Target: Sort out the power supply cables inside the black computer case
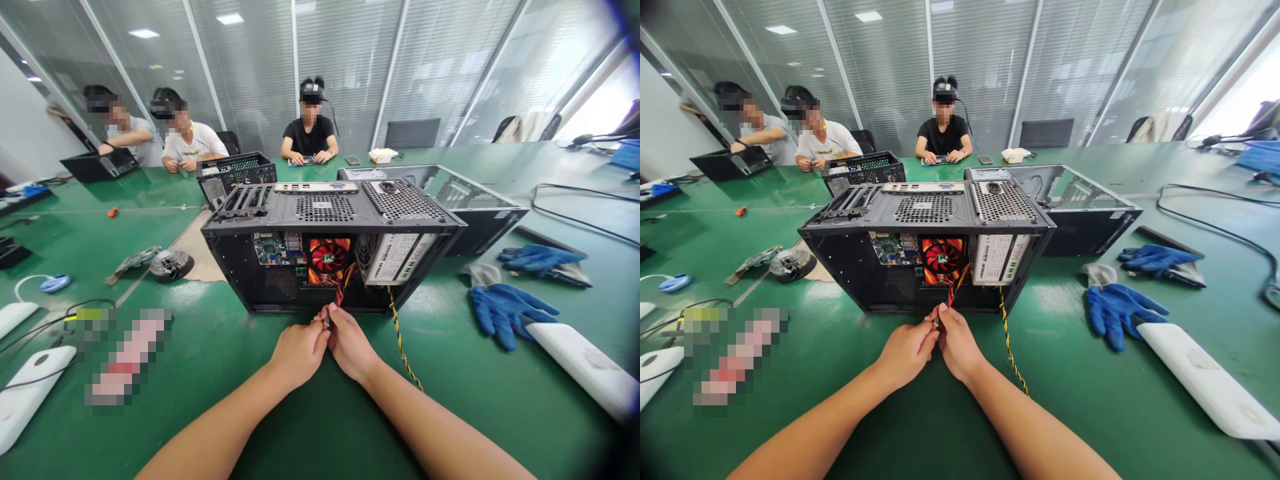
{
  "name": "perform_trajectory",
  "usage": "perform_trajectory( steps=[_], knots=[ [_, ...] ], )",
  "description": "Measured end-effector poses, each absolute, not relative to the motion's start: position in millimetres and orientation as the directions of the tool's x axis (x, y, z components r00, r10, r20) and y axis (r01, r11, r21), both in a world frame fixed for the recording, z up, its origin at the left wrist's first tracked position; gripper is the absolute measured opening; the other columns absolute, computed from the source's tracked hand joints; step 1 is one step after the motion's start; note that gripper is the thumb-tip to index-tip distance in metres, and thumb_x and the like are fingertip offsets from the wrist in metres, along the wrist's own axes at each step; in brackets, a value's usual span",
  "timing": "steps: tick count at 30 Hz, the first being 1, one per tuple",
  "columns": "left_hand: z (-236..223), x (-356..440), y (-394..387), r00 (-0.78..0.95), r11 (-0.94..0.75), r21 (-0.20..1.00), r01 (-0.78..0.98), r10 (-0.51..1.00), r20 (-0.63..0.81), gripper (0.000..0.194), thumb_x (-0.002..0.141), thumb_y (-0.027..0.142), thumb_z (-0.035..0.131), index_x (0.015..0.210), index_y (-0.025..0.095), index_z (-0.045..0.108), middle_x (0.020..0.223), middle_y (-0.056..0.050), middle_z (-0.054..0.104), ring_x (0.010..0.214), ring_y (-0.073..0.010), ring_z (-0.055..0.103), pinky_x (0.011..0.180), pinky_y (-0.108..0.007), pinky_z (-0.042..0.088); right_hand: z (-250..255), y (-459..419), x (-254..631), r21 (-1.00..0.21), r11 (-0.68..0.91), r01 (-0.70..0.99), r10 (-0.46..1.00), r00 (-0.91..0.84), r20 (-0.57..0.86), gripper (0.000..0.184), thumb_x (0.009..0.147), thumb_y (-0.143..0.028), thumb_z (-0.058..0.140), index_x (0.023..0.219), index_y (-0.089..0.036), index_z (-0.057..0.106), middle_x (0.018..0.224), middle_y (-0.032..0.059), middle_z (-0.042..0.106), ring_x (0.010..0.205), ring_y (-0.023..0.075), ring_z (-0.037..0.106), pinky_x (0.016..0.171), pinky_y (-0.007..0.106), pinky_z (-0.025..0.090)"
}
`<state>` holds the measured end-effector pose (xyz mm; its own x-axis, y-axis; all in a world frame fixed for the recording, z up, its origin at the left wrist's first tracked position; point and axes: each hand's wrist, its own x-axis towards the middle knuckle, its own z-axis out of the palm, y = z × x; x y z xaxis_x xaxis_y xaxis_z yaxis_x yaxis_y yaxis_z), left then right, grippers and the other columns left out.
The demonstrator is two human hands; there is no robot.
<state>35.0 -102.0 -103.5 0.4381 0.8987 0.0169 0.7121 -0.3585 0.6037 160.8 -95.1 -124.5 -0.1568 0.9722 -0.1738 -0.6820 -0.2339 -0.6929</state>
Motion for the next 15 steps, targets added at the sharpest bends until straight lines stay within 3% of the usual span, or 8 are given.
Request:
perform_trajectory(
  steps=[8, 15],
  knots=[
    [-101.7, 33.7, -100.0, 0.443, -0.363, 0.604, 0.709, 0.897, 0.019, 0.03, 0.094, 0.034, 0.037, 0.082, 0.02, 0.061, 0.065, -0.004, 0.064, 0.058, -0.0184, 0.06, 0.061, -0.027, 0.041, -129.4, -93.1, 160.5, -0.691, -0.237, -0.683, 0.972, -0.166, -0.169, 0.026, 0.082, -0.043, 0.062, 0.073, -0.019, 0.062, 0.072, 0.0003, 0.061, 0.07, 0.0148, 0.056, 0.067, 0.028, 0.043],
    [-97.9, 34.9, -99.7, 0.436, -0.391, 0.468, 0.792, 0.9, 0.015, 0.029, 0.093, 0.033, 0.037, 0.086, 0.019, 0.062, 0.071, -0.003, 0.067, 0.064, -0.0171, 0.064, 0.064, -0.027, 0.046, -130.0, -92.2, 160.6, -0.689, -0.239, -0.684, 0.971, -0.18, -0.158, 0.026, 0.081, -0.044, 0.064, 0.072, -0.02, 0.063, 0.072, 0.0004, 0.061, 0.07, 0.015, 0.054, 0.068, 0.029, 0.042]
  ],
)
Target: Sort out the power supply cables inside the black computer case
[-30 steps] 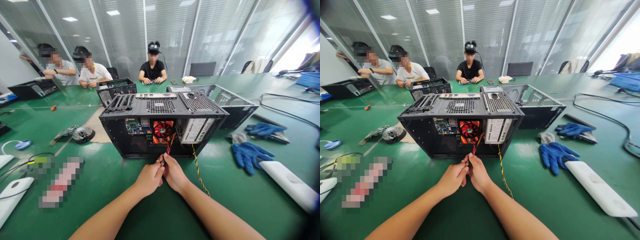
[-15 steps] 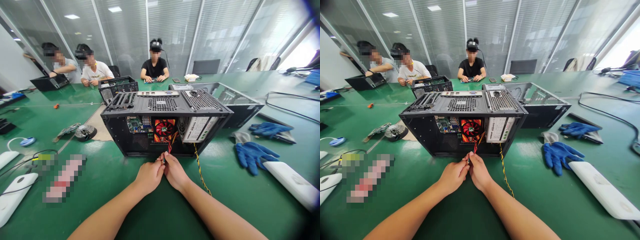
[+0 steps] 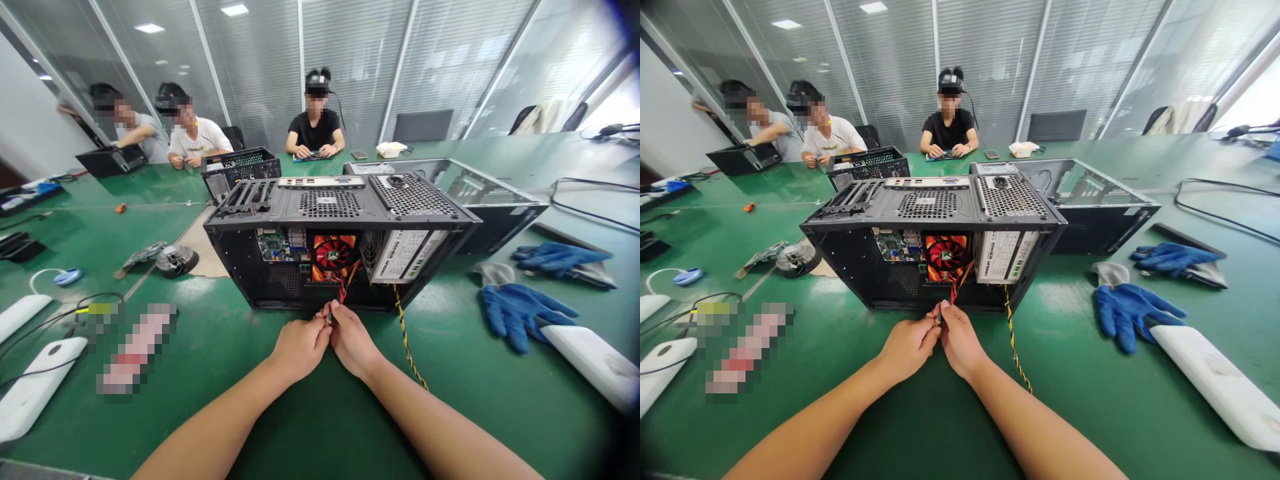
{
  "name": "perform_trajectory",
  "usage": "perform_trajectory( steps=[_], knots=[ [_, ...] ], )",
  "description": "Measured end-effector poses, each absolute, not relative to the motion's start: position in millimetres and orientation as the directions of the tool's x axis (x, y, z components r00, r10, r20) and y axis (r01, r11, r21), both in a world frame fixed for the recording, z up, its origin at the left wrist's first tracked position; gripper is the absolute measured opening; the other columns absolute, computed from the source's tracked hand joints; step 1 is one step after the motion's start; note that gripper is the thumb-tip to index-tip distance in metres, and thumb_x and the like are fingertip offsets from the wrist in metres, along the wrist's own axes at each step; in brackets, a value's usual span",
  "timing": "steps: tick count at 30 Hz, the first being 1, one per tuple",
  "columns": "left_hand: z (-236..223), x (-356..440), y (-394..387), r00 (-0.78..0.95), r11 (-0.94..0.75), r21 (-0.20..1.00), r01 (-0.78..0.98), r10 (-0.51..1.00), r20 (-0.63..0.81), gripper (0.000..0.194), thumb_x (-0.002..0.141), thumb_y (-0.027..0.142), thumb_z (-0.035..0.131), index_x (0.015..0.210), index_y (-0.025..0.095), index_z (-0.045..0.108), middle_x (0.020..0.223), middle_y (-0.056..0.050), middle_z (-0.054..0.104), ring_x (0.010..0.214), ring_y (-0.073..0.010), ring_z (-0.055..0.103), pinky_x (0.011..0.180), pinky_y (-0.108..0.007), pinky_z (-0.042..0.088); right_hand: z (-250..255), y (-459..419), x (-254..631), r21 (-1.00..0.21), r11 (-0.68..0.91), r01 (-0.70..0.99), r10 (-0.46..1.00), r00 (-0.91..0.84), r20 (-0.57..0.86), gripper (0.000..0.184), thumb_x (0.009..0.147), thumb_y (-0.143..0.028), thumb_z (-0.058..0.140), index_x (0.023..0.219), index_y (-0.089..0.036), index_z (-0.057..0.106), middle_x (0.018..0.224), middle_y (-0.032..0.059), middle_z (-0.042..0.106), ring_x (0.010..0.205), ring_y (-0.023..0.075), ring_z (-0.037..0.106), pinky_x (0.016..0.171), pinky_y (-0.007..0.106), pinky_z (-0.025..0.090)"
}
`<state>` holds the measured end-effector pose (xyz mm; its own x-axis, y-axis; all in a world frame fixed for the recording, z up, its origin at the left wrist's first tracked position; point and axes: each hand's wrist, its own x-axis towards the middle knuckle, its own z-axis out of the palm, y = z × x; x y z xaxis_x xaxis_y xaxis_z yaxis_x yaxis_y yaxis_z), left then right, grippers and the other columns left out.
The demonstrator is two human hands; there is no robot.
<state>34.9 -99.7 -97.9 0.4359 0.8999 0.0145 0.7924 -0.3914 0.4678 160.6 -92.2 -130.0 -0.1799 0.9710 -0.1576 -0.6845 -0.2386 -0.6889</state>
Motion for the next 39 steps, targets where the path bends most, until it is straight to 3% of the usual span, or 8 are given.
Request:
perform_trajectory(
  steps=[8, 14, 26, 39],
  knots=[
    [-95.9, 35.9, -101.7, 0.437, -0.428, 0.292, 0.855, 0.899, 0.038, 0.031, 0.094, 0.033, 0.035, 0.092, 0.02, 0.063, 0.08, -0.004, 0.071, 0.07, -0.0193, 0.067, 0.065, -0.029, 0.049, -128.3, -92.6, 159.5, -0.723, -0.219, -0.655, 0.976, -0.147, -0.162, 0.029, 0.076, -0.05, 0.067, 0.07, -0.021, 0.063, 0.07, -0.0002, 0.06, 0.068, 0.0153, 0.053, 0.068, 0.03, 0.04],
    [-95.2, 37.0, -103.3, 0.442, -0.443, 0.18, 0.878, 0.896, 0.047, 0.033, 0.095, 0.033, 0.032, 0.101, 0.019, 0.061, 0.085, -0.007, 0.071, 0.074, -0.0216, 0.068, 0.069, -0.033, 0.051, -128.3, -92.3, 158.8, -0.727, -0.206, -0.654, 0.978, -0.131, -0.16, 0.026, 0.078, -0.045, 0.067, 0.069, -0.021, 0.062, 0.07, -0.0002, 0.06, 0.071, 0.0158, 0.054, 0.071, 0.031, 0.042],
    [-100.0, 32.0, -100.6, 0.485, -0.494, 0.261, 0.829, 0.868, 0.103, 0.031, 0.094, 0.031, 0.034, 0.094, 0.019, 0.063, 0.079, -0.005, 0.071, 0.07, -0.0201, 0.067, 0.062, -0.029, 0.048, -132.0, -92.5, 159.1, -0.754, -0.19, -0.629, 0.982, -0.119, -0.148, 0.027, 0.079, -0.047, 0.065, 0.07, -0.021, 0.065, 0.07, 0.0009, 0.06, 0.068, 0.0164, 0.054, 0.067, 0.032, 0.042],
    [-96.2, 33.1, -100.4, 0.463, -0.467, 0.246, 0.85, 0.883, 0.076, 0.033, 0.094, 0.034, 0.035, 0.095, 0.019, 0.065, 0.082, -0.006, 0.071, 0.072, -0.0202, 0.068, 0.064, -0.029, 0.048, -131.0, -92.8, 159.9, -0.75, -0.205, -0.629, 0.979, -0.13, -0.159, 0.026, 0.08, -0.045, 0.064, 0.07, -0.021, 0.063, 0.07, -0.0002, 0.057, 0.066, 0.0145, 0.049, 0.066, 0.03, 0.041]
  ],
)
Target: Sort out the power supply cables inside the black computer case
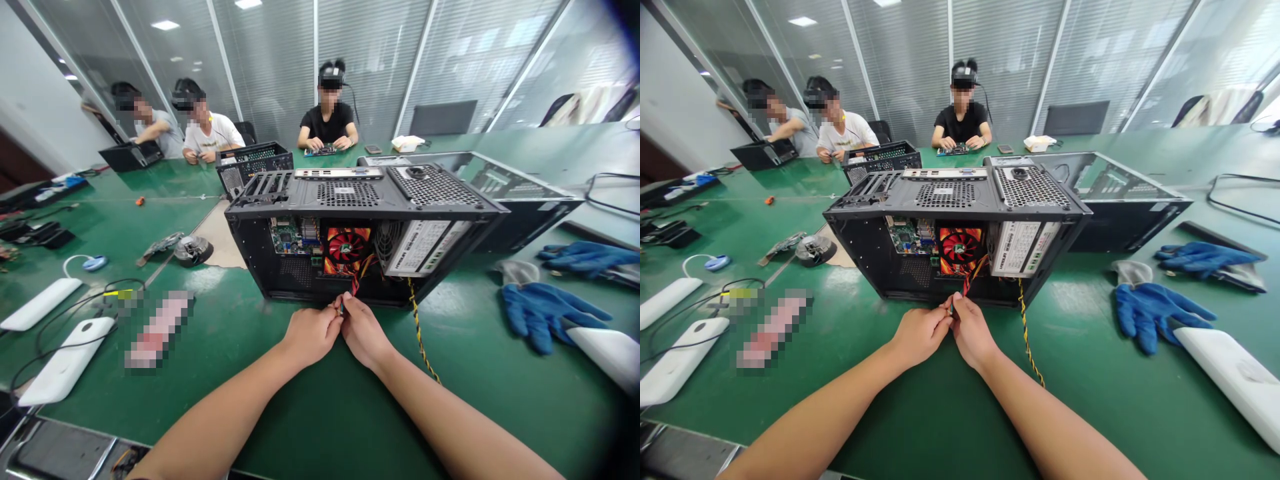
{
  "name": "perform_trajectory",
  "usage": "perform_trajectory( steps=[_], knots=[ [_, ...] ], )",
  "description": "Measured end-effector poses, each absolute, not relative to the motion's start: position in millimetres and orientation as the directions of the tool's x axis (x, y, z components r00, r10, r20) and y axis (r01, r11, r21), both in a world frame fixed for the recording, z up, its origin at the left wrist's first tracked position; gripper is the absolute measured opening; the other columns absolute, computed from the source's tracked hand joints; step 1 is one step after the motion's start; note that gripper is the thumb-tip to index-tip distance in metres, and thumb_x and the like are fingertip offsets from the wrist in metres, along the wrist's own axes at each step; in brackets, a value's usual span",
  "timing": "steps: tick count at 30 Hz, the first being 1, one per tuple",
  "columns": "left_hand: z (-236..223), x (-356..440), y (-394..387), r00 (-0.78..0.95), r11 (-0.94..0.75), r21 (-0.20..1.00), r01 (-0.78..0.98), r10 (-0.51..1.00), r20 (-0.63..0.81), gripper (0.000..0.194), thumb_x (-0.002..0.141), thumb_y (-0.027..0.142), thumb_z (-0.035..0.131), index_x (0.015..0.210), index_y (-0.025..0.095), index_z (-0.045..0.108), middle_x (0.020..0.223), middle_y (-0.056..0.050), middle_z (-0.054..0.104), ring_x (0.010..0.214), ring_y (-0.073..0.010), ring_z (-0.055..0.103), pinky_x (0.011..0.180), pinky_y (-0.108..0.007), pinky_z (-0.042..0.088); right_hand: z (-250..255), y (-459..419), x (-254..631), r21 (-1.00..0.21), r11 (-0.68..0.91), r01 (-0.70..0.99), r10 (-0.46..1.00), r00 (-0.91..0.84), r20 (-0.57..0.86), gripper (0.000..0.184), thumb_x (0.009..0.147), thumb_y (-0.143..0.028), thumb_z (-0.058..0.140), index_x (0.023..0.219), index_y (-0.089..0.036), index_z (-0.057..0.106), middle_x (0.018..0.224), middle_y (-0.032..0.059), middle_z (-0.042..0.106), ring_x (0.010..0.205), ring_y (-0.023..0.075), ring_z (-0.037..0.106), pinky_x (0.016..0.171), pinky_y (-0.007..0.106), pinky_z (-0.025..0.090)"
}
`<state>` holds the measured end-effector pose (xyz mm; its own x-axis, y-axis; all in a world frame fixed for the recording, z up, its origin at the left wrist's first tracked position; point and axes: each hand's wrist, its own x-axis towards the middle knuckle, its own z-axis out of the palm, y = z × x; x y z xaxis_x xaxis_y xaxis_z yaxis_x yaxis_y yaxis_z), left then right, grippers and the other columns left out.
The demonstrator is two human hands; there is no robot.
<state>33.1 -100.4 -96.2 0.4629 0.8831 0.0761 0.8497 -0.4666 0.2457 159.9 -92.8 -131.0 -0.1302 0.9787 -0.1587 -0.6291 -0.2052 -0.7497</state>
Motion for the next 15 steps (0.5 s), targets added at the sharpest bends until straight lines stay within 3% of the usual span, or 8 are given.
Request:
perform_trajectory(
  steps=[15],
  knots=[
    [-95.4, 34.1, -101.9, 0.464, -0.472, 0.198, 0.859, 0.881, 0.091, 0.032, 0.094, 0.034, 0.034, 0.097, 0.02, 0.063, 0.082, -0.005, 0.072, 0.072, -0.0228, 0.069, 0.063, -0.032, 0.051, -130.7, -92.2, 159.6, -0.773, -0.195, -0.604, 0.981, -0.124, -0.15, 0.029, 0.078, -0.049, 0.065, 0.069, -0.022, 0.062, 0.07, 0.0003, 0.058, 0.067, 0.016, 0.051, 0.068, 0.032, 0.042]
  ],
)
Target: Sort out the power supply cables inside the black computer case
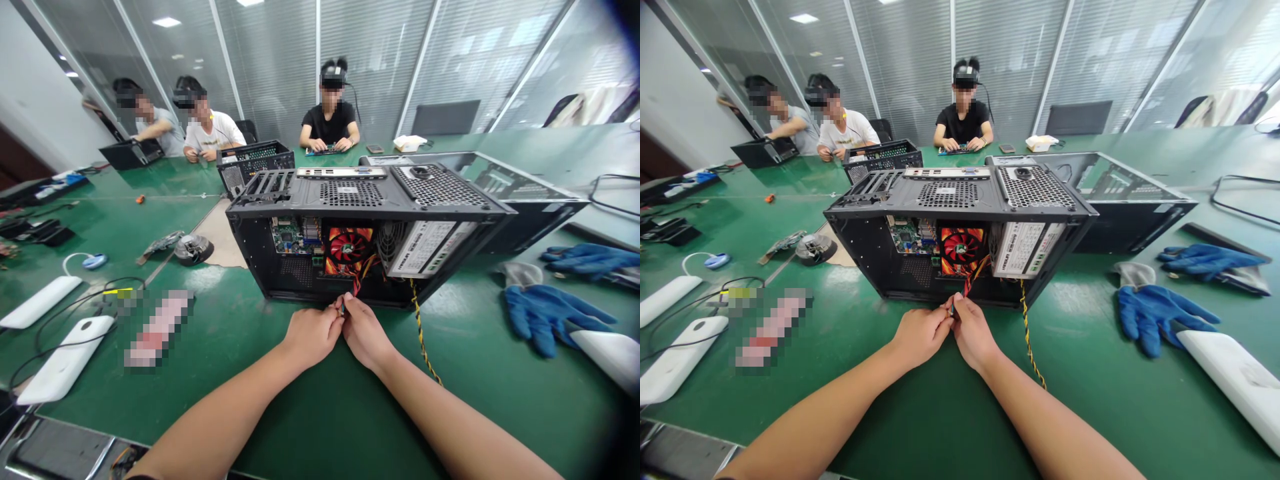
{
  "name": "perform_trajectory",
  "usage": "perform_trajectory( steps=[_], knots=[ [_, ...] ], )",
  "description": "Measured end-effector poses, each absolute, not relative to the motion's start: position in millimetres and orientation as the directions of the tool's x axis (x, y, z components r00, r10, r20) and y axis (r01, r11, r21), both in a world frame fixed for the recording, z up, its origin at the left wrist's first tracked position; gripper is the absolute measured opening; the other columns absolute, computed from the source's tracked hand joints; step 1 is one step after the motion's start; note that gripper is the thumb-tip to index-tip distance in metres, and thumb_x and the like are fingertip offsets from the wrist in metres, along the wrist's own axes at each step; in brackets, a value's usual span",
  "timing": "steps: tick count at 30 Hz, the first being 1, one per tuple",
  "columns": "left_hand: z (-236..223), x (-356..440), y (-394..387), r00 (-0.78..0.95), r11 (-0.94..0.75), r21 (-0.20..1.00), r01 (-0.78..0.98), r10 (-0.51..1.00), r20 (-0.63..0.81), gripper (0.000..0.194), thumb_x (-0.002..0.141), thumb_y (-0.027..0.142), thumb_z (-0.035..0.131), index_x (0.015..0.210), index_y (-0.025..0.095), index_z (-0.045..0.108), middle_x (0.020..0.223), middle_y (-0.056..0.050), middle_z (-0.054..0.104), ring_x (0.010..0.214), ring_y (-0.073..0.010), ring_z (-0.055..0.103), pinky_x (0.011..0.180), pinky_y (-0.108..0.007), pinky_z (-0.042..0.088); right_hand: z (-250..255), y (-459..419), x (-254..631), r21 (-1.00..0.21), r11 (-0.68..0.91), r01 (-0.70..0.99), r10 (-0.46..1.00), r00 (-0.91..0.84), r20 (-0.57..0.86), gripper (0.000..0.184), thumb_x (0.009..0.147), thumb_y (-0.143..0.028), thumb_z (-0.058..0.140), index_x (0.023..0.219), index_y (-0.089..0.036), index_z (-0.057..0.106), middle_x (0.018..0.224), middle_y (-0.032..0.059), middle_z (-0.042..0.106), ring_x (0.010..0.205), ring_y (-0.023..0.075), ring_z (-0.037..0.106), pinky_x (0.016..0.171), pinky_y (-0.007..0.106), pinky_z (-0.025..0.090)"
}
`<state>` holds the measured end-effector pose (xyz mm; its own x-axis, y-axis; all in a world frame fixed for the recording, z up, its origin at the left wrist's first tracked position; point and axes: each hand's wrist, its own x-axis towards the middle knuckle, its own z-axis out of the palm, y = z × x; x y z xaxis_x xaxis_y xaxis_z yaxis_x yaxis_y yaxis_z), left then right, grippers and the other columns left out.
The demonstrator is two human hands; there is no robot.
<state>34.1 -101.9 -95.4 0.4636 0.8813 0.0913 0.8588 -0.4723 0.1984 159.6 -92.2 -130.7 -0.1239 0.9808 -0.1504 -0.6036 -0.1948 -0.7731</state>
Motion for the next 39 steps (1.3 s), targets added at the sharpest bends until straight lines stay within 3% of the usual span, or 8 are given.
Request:
perform_trajectory(
  steps=[39],
  knots=[
    [-92.9, 34.9, -102.4, 0.447, -0.441, 0.228, 0.868, 0.894, 0.029, 0.034, 0.095, 0.036, 0.034, 0.101, 0.02, 0.063, 0.086, -0.007, 0.072, 0.076, -0.0224, 0.069, 0.068, -0.033, 0.051, -124.8, -95.0, 159.6, -0.777, -0.2, -0.597, 0.98, -0.112, -0.166, 0.03, 0.073, -0.051, 0.068, 0.067, -0.022, 0.061, 0.069, 0.0004, 0.057, 0.071, 0.0179, 0.053, 0.07, 0.033, 0.043]
  ],
)
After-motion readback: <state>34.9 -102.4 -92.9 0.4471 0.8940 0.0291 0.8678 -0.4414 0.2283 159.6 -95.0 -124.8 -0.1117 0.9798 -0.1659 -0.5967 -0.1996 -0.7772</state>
